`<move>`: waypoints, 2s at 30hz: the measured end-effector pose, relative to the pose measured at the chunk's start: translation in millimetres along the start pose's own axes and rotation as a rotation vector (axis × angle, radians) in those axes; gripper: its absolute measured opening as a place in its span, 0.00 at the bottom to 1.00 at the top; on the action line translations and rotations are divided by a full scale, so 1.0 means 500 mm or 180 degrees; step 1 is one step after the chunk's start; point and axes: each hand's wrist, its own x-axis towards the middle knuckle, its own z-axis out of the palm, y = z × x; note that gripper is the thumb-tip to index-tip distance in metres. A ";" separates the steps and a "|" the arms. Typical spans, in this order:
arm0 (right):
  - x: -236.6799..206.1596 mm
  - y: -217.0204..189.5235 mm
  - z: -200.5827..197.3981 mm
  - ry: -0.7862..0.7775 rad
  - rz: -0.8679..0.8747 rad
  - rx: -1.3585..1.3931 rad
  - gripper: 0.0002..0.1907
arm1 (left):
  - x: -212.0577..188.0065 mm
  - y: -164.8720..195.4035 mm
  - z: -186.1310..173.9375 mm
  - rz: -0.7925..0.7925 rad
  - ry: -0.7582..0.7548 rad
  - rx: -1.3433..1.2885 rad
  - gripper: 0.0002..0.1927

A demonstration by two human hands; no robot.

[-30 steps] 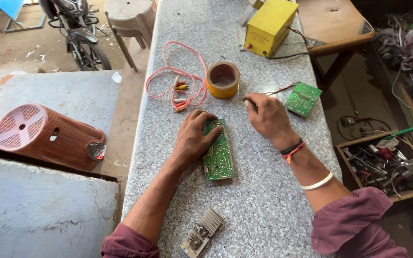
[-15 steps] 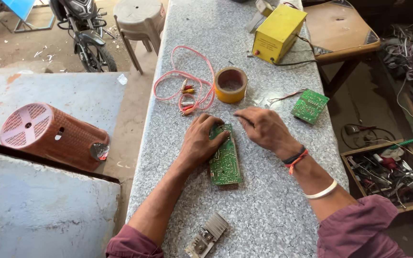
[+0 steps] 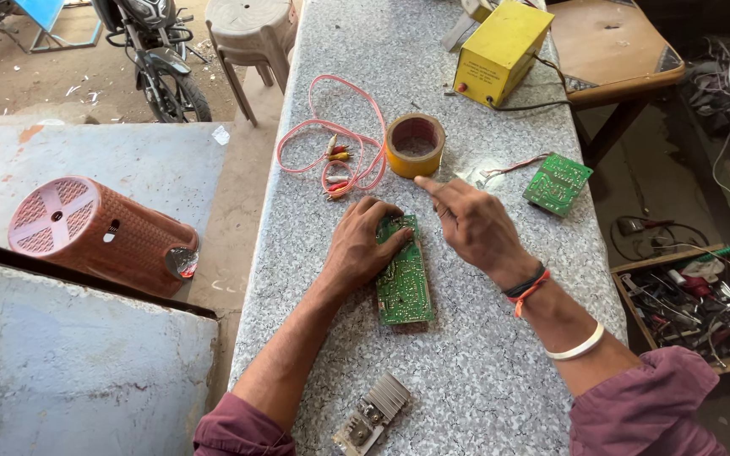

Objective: The person uses a small metal tool to scrape and clean the surface of a green circuit board on a workbench. They repeatedly scrape different areas, flip the board, and continue scraping. Another person briefly appears in the background.

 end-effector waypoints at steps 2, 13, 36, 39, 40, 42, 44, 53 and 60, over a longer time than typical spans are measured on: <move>-0.001 -0.004 0.001 0.0065 -0.0292 0.0023 0.21 | 0.004 0.003 0.003 -0.0006 0.0013 0.0015 0.23; -0.011 0.008 0.003 -0.0204 -0.0155 0.0178 0.25 | 0.019 0.014 0.022 0.0042 0.0054 0.0037 0.22; -0.022 -0.014 -0.019 0.0053 -0.0809 0.0244 0.29 | 0.023 0.028 0.031 0.0002 0.0089 0.0087 0.22; -0.041 -0.027 -0.023 0.0654 -0.1190 0.0419 0.34 | 0.013 0.033 0.028 -0.0016 0.0066 -0.0004 0.22; -0.046 -0.029 -0.025 0.0841 -0.1284 0.0490 0.35 | 0.011 0.034 0.027 -0.0047 0.0054 -0.0024 0.22; -0.051 -0.027 -0.028 0.1150 -0.1449 0.0588 0.38 | 0.011 0.037 0.025 -0.0098 0.0018 0.0006 0.22; -0.051 -0.021 -0.028 0.1395 -0.1589 0.0675 0.39 | 0.012 0.038 0.025 -0.0115 -0.0013 0.0025 0.22; -0.012 0.021 0.010 0.0387 -0.0028 0.0510 0.36 | 0.029 0.028 0.029 -0.0093 -0.0026 0.0016 0.22; -0.017 0.032 0.015 0.0332 0.0015 0.0532 0.36 | 0.032 0.024 0.034 -0.0168 -0.0104 0.0050 0.22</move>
